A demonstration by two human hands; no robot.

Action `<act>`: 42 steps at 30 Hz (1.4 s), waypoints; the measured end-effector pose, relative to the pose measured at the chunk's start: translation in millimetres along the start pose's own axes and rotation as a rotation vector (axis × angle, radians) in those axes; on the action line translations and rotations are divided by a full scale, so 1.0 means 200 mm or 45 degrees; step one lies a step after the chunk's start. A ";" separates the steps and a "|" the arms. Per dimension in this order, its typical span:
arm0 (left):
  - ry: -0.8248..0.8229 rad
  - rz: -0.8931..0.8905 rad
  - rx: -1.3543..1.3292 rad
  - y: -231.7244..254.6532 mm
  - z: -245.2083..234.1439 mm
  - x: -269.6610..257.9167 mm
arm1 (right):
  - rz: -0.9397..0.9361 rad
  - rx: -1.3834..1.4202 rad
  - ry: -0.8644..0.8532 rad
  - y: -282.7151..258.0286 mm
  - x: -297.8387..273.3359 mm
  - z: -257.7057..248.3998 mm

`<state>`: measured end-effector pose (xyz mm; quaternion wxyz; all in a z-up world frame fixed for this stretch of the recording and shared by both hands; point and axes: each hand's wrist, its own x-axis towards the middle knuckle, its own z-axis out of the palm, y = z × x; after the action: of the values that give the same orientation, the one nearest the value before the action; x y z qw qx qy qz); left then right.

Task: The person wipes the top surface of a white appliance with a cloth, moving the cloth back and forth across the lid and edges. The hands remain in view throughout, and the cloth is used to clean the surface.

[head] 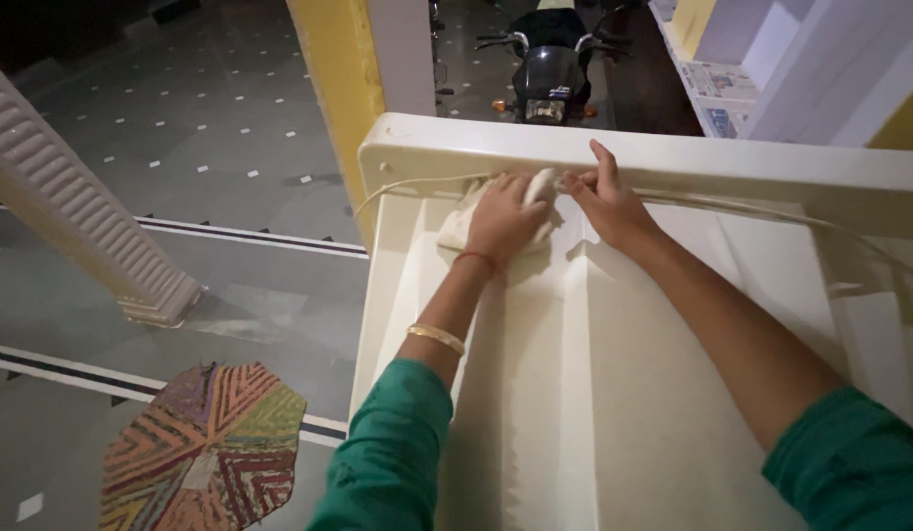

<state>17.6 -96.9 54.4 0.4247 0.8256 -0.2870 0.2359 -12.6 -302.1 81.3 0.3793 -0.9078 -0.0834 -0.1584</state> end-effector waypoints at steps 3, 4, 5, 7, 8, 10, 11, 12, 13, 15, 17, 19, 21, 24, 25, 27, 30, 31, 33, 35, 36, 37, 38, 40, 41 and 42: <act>0.002 -0.096 -0.286 -0.07 -0.06 -0.04 | 0.064 -0.049 -0.034 -0.03 -0.01 -0.02; 0.019 -0.175 -0.345 -0.09 -0.08 -0.06 | 0.098 -0.080 -0.050 -0.04 -0.01 -0.02; 0.036 -0.254 -0.403 -0.11 -0.10 -0.08 | 0.091 -0.076 -0.054 -0.05 -0.02 -0.01; 0.025 -0.402 -0.303 -0.14 -0.14 -0.12 | 0.072 -0.077 -0.062 -0.06 -0.03 -0.03; -0.009 -0.470 -0.141 -0.17 -0.16 -0.15 | 0.080 -0.084 -0.071 -0.07 -0.03 -0.03; -0.013 -0.481 0.125 -0.21 -0.20 -0.19 | 0.098 -0.094 -0.091 -0.09 -0.04 -0.03; 0.016 -0.425 0.229 -0.23 -0.21 -0.21 | 0.093 -0.104 -0.082 -0.10 -0.05 -0.03; 0.044 -0.367 0.332 -0.24 -0.21 -0.22 | 0.088 -0.116 -0.071 -0.11 -0.06 -0.03; 0.109 -0.339 0.421 -0.26 -0.22 -0.24 | 0.083 -0.127 -0.061 -0.12 -0.06 -0.03; 0.238 -0.275 0.592 -0.28 -0.21 -0.25 | 0.126 -0.160 -0.094 -0.13 -0.06 -0.04; 0.366 -0.240 0.610 -0.30 -0.21 -0.26 | 0.131 -0.179 -0.105 -0.14 -0.07 -0.04; 0.367 -0.352 0.549 -0.32 -0.21 -0.25 | 0.091 -0.185 -0.098 -0.15 -0.08 -0.05; 0.241 -0.607 0.411 -0.34 -0.22 -0.24 | 0.086 -0.149 -0.092 -0.15 -0.10 -0.05; 0.371 -0.430 0.323 -0.38 -0.27 -0.21 | 0.080 -0.156 -0.091 -0.17 -0.10 -0.05; 0.375 -0.424 0.302 -0.40 -0.29 -0.20 | 0.078 -0.170 -0.090 -0.18 -0.10 -0.05; 0.377 -0.417 0.258 -0.42 -0.32 -0.20 | 0.083 -0.156 -0.098 -0.18 -0.10 -0.05; 0.323 -0.480 0.285 -0.43 -0.33 -0.21 | 0.072 -0.129 -0.105 -0.20 -0.11 -0.05; 0.361 -0.499 0.308 -0.43 -0.32 -0.21 | 0.065 -0.120 -0.106 -0.20 -0.11 -0.06; 0.441 -0.536 0.360 -0.42 -0.31 -0.21 | 0.071 -0.122 -0.100 -0.21 -0.11 -0.06; 0.349 -0.750 0.408 -0.41 -0.30 -0.21 | 0.080 -0.127 -0.104 -0.21 -0.12 -0.06; 0.306 -0.858 0.431 -0.40 -0.30 -0.21 | 0.084 -0.132 -0.110 -0.21 -0.12 -0.06; 0.290 -0.852 0.454 -0.39 -0.30 -0.23 | 0.088 -0.137 -0.116 -0.21 -0.12 -0.06; 0.276 -0.843 0.478 -0.38 -0.30 -0.24 | 0.073 -0.151 -0.123 -0.22 -0.11 -0.06; 0.250 -0.837 0.500 -0.37 -0.31 -0.27 | 0.046 -0.177 -0.138 -0.22 -0.11 -0.06; 0.238 -0.839 0.497 -0.36 -0.32 -0.29 | 0.048 -0.195 -0.143 -0.21 -0.11 -0.06; 0.225 -0.844 0.496 -0.35 -0.33 -0.31 | 0.052 -0.212 -0.149 -0.21 -0.11 -0.06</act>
<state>9.1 7.9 10.0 0.3364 0.9151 0.0828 0.2062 -46.3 -281.4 109.2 0.3002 -0.9454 -0.0735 -0.1039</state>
